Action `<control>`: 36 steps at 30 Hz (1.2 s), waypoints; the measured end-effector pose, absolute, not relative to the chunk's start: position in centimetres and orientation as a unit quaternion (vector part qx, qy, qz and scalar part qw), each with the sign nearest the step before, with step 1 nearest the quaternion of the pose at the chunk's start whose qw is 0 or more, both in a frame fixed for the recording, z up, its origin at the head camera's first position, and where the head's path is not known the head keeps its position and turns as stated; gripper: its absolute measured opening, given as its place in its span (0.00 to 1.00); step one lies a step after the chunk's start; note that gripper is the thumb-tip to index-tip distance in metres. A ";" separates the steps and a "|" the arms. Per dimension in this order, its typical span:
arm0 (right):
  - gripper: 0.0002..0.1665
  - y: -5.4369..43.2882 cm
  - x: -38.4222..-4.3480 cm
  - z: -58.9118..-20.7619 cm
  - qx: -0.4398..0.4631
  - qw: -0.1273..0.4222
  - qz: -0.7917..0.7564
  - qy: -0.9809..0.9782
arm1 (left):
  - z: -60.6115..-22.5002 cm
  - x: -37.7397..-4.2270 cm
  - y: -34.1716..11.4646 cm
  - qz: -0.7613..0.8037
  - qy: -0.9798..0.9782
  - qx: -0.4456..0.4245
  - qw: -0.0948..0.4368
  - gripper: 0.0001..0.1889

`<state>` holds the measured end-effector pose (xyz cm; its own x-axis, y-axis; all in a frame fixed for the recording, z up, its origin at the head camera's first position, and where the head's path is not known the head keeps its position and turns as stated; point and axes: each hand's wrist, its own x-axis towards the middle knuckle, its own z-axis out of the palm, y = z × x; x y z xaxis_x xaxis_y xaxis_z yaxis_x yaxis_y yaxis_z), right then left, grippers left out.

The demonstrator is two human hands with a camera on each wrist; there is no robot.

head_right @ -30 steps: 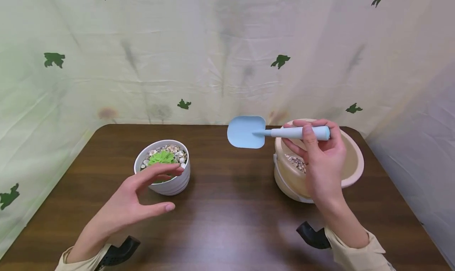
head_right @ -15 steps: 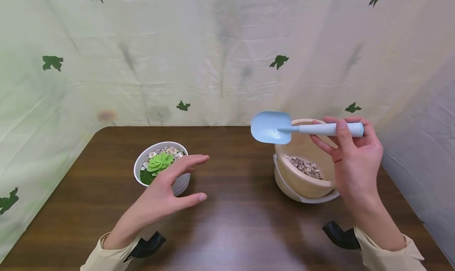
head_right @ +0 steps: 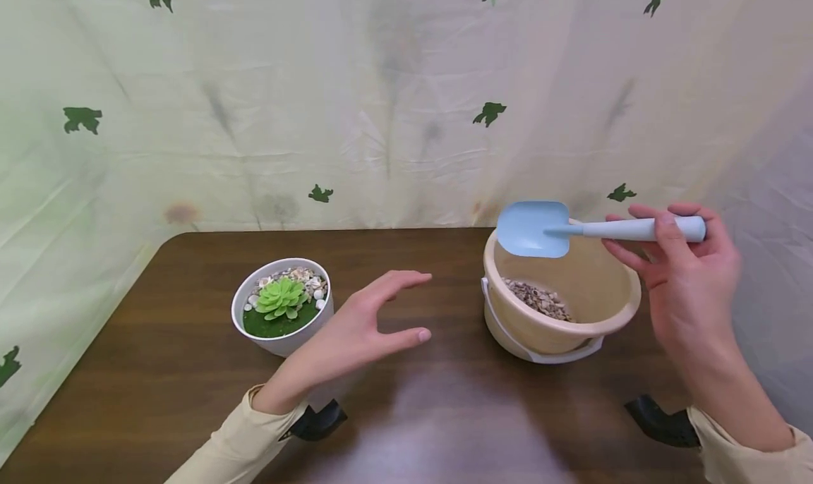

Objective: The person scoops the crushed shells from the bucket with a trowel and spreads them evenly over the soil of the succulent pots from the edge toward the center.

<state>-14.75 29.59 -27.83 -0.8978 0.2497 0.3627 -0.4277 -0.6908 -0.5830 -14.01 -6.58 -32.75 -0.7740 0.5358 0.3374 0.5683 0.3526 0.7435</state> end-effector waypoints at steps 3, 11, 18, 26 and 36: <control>0.13 30.5 -14.6 -28.0 0.122 0.201 0.893 -0.384 | -32.7 -14.5 -5.3 -0.455 -0.827 -0.331 0.006 0.34; 0.21 31.3 -15.3 -28.2 0.106 0.221 0.812 -0.530 | -33.6 -16.3 -1.3 -0.479 -0.824 -0.300 -0.041 0.40; 0.16 31.8 -17.3 -28.9 0.175 0.140 0.711 -0.667 | -34.2 -18.4 1.9 -0.530 -0.796 -0.282 -0.076 0.45; 0.17 32.8 -19.2 -29.1 0.215 0.061 0.454 -0.862 | -34.5 -20.7 3.7 -0.531 -0.781 -0.312 -0.109 0.49; 0.15 32.3 -19.7 -29.4 0.205 -0.023 0.373 -0.904 | -35.1 -21.2 4.5 -0.598 -0.726 -0.302 -0.155 0.53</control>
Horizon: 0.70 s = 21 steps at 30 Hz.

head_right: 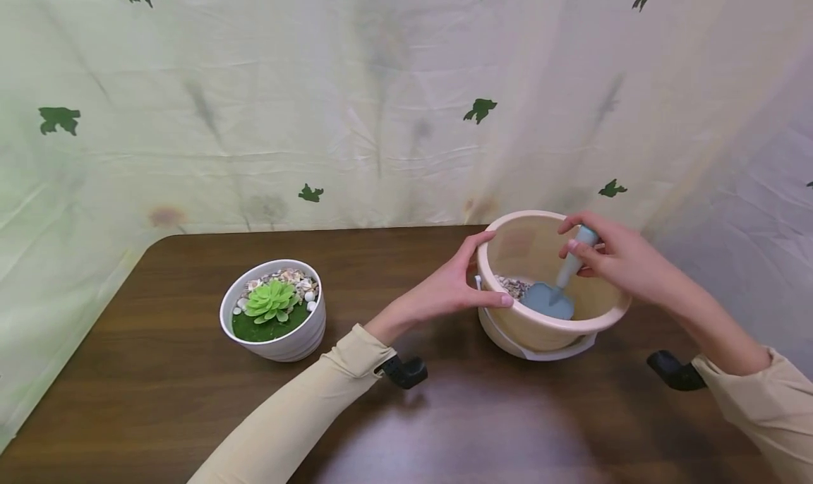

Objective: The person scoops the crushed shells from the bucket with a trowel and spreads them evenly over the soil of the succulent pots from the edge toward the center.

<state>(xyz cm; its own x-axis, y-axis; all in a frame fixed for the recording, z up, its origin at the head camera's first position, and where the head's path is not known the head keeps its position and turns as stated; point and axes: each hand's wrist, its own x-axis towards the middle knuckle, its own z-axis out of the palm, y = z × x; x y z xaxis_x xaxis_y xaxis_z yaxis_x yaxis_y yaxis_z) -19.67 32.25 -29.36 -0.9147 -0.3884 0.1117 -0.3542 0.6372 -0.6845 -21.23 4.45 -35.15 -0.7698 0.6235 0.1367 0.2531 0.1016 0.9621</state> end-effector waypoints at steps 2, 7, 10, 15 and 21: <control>0.13 31.9 -19.6 -29.5 -0.207 0.035 -0.380 0.901 | -35.2 -21.2 4.5 0.600 0.726 0.297 0.154 0.53; 0.08 30.6 -19.4 -29.8 -0.168 0.042 -0.415 0.893 | -35.3 -21.2 4.6 0.607 0.721 0.294 0.156 0.53; 0.11 29.9 -19.6 -30.0 -0.130 0.043 -0.444 0.886 | -35.4 -21.2 4.7 0.610 0.718 0.295 0.157 0.53; 0.18 29.3 -20.4 -30.4 -0.051 0.066 -0.499 0.863 | -35.4 -21.1 4.7 0.614 0.717 0.287 0.162 0.53; 0.18 29.1 -21.4 -30.7 -0.008 0.086 -0.548 0.832 | -35.5 -21.0 4.6 0.615 0.717 0.287 0.162 0.53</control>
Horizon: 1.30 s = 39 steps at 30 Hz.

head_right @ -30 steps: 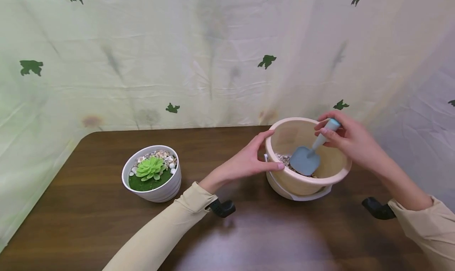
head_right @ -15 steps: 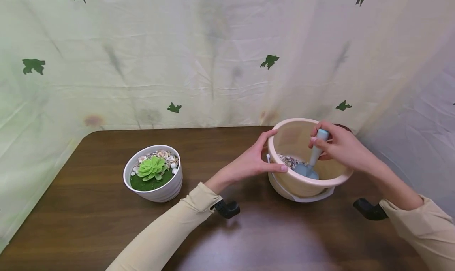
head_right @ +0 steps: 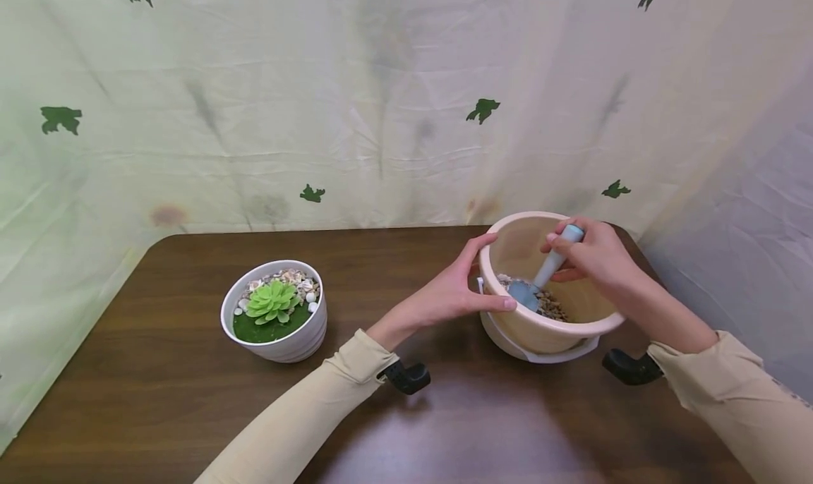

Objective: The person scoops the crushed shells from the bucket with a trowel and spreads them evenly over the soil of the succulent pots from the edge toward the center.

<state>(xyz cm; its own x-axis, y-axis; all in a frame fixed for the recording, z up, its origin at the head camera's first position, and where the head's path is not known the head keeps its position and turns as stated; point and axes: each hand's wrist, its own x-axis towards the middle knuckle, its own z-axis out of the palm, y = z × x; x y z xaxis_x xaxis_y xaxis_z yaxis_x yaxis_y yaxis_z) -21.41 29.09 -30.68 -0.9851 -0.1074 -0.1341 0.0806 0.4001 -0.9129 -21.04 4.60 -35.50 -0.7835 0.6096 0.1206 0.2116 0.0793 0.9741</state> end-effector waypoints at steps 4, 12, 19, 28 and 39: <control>0.16 29.3 -21.5 -30.7 0.001 0.088 -0.589 0.804 | -35.5 -20.9 4.7 0.609 0.722 0.289 0.155 0.53; 0.13 30.2 -20.7 -30.7 -0.027 0.069 -0.696 0.715 | -35.7 -20.8 5.0 0.594 0.732 0.301 0.148 0.53; 0.02 31.1 -19.8 -30.4 -0.074 0.072 -0.765 0.636 | -35.8 -20.8 5.1 0.599 0.728 0.299 0.148 0.53; 0.02 32.2 -18.7 -30.3 -0.087 0.042 -0.784 0.614 | -35.7 -20.6 5.0 0.598 0.731 0.296 0.147 0.53; 0.04 34.7 -18.4 -30.2 -0.057 0.057 -0.816 0.572 | -35.8 -20.5 4.9 0.612 0.720 0.293 0.146 0.53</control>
